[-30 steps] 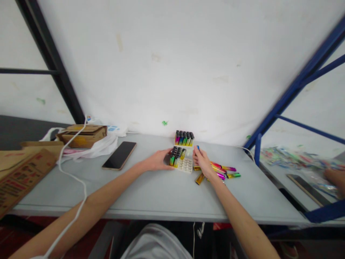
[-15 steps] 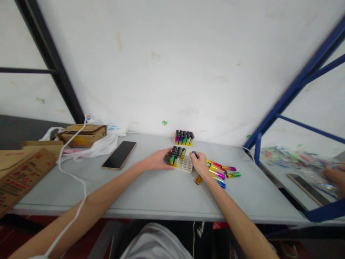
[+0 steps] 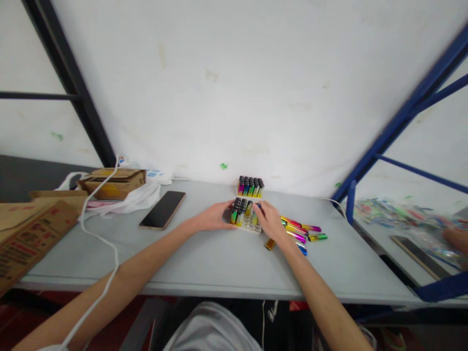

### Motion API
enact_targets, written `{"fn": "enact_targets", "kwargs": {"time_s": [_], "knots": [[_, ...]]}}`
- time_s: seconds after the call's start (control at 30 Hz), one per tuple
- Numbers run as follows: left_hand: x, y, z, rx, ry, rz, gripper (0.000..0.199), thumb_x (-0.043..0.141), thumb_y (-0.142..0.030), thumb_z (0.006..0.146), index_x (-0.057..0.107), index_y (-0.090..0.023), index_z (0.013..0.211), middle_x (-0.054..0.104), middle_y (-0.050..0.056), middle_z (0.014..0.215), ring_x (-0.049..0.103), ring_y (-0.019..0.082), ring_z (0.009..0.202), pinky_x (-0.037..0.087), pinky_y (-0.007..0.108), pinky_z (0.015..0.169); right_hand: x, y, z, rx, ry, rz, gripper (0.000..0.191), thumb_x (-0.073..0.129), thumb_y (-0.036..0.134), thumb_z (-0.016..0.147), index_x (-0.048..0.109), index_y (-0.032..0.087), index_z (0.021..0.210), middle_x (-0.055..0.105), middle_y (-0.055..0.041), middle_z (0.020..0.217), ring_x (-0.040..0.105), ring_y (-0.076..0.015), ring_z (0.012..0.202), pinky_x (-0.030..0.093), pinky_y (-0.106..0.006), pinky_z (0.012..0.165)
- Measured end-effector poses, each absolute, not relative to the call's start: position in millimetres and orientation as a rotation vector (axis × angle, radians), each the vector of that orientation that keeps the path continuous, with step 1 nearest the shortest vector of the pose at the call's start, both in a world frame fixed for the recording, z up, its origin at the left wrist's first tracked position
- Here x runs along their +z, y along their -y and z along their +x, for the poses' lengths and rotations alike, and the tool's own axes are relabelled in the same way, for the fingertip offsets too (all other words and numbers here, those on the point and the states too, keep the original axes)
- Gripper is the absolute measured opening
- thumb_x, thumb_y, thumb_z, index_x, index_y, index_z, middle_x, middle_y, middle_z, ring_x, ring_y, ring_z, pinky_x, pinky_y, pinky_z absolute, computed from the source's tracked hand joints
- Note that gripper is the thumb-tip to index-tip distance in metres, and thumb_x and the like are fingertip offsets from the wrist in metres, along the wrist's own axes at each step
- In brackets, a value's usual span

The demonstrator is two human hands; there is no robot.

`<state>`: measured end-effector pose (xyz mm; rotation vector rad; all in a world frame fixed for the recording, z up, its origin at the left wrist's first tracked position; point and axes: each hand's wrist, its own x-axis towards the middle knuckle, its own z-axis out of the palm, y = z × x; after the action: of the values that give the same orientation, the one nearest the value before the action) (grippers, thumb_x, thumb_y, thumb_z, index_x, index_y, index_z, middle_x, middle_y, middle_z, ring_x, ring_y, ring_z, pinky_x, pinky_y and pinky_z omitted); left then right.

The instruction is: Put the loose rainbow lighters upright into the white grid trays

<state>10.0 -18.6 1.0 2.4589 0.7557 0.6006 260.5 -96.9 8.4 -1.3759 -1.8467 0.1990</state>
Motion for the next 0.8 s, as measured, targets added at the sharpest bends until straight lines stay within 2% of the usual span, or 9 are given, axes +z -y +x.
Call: {"fn": "enact_targets", "kwargs": {"time_s": [0.13, 0.27, 0.47, 0.63, 0.8], "knots": [[-1, 17, 10, 0.597, -0.759, 2.457, 0.092, 0.087, -0.051, 0.077, 0.048, -0.018, 0.153, 0.067, 0.015, 0.145, 0.068, 0.035, 0.125, 0.051, 0.044, 0.11, 5, 95, 263, 0.233, 1.885, -1.452, 0.048, 0.04, 0.063, 0.107, 0.057, 0.025, 0.083, 0.065, -0.0018, 0.071, 0.06, -0.0209, 0.066, 0.044, -0.032, 0.068], [0, 18, 11, 0.604, -0.751, 2.453, 0.091, 0.086, -0.053, 0.077, 0.049, -0.019, 0.153, 0.067, 0.014, 0.145, 0.068, 0.036, 0.124, 0.052, 0.044, 0.108, -1, 90, 265, 0.216, 1.919, -1.457, 0.044, 0.041, 0.06, 0.108, 0.061, 0.024, 0.092, 0.073, -0.0045, 0.079, 0.067, -0.0226, 0.073, 0.046, -0.031, 0.071], [2, 20, 10, 0.605, -0.764, 2.464, 0.09, 0.085, -0.056, 0.077, 0.05, -0.019, 0.152, 0.069, 0.013, 0.142, 0.068, 0.037, 0.124, 0.052, 0.045, 0.108, 2, 87, 258, 0.061, 2.164, -1.609, 0.031, 0.043, 0.046, 0.112, 0.063, 0.022, 0.11, 0.079, -0.0108, 0.096, 0.074, -0.0258, 0.086, 0.047, -0.032, 0.074], [2, 20, 11, 0.6, -0.771, 2.473, 0.089, 0.084, -0.055, 0.078, 0.049, -0.018, 0.152, 0.067, 0.014, 0.144, 0.066, 0.037, 0.128, 0.051, 0.045, 0.109, 13, 87, 247, -0.194, 2.191, -1.828, 0.035, 0.045, 0.048, 0.111, 0.066, 0.02, 0.115, 0.08, -0.0169, 0.105, 0.076, -0.0297, 0.09, 0.05, -0.035, 0.078], [2, 20, 11, 0.608, -0.759, 2.464, 0.089, 0.084, -0.055, 0.078, 0.05, -0.019, 0.151, 0.067, 0.014, 0.144, 0.066, 0.037, 0.127, 0.05, 0.046, 0.11, 15, 88, 252, -0.164, 2.265, -1.805, 0.035, 0.043, 0.047, 0.112, 0.064, 0.02, 0.119, 0.08, -0.0154, 0.108, 0.077, -0.0298, 0.093, 0.05, -0.034, 0.076]]}}
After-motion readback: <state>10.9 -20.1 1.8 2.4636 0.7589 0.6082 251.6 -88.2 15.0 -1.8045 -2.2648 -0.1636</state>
